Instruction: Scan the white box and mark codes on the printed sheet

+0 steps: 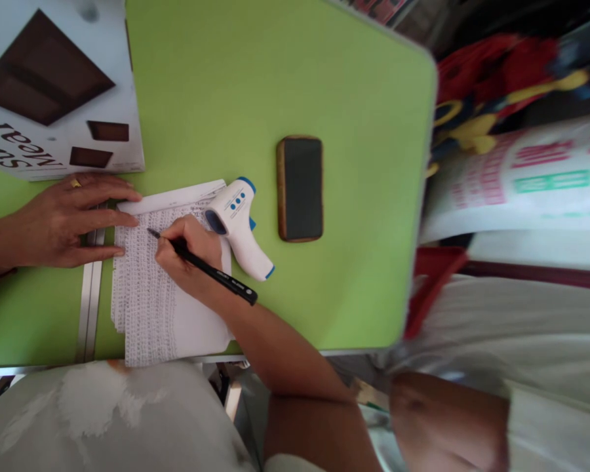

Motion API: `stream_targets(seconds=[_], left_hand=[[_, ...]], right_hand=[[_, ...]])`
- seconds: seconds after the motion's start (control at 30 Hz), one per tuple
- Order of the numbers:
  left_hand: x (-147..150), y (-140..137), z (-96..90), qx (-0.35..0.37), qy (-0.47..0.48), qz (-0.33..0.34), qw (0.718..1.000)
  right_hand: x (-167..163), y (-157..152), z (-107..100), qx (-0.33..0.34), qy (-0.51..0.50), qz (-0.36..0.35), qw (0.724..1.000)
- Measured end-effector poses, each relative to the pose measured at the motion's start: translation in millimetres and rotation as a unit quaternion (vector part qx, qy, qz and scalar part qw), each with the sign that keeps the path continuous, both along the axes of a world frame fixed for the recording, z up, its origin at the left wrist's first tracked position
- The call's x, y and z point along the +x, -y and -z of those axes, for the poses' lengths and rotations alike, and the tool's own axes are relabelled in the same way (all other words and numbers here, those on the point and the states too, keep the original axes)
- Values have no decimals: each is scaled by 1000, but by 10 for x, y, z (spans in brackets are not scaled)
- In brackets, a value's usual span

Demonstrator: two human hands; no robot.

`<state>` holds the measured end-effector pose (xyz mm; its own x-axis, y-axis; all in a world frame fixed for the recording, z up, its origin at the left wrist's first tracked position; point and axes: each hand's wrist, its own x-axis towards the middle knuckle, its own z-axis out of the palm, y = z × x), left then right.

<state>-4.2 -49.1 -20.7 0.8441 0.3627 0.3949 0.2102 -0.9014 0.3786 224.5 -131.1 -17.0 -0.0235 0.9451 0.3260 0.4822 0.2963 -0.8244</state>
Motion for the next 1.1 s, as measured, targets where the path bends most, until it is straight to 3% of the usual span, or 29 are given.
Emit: stream_targets(seconds=[1.1], left_hand=[[-9, -16, 7, -6, 0, 10, 1000]], right_hand=[[4, 9, -14, -14, 0, 13, 1000]])
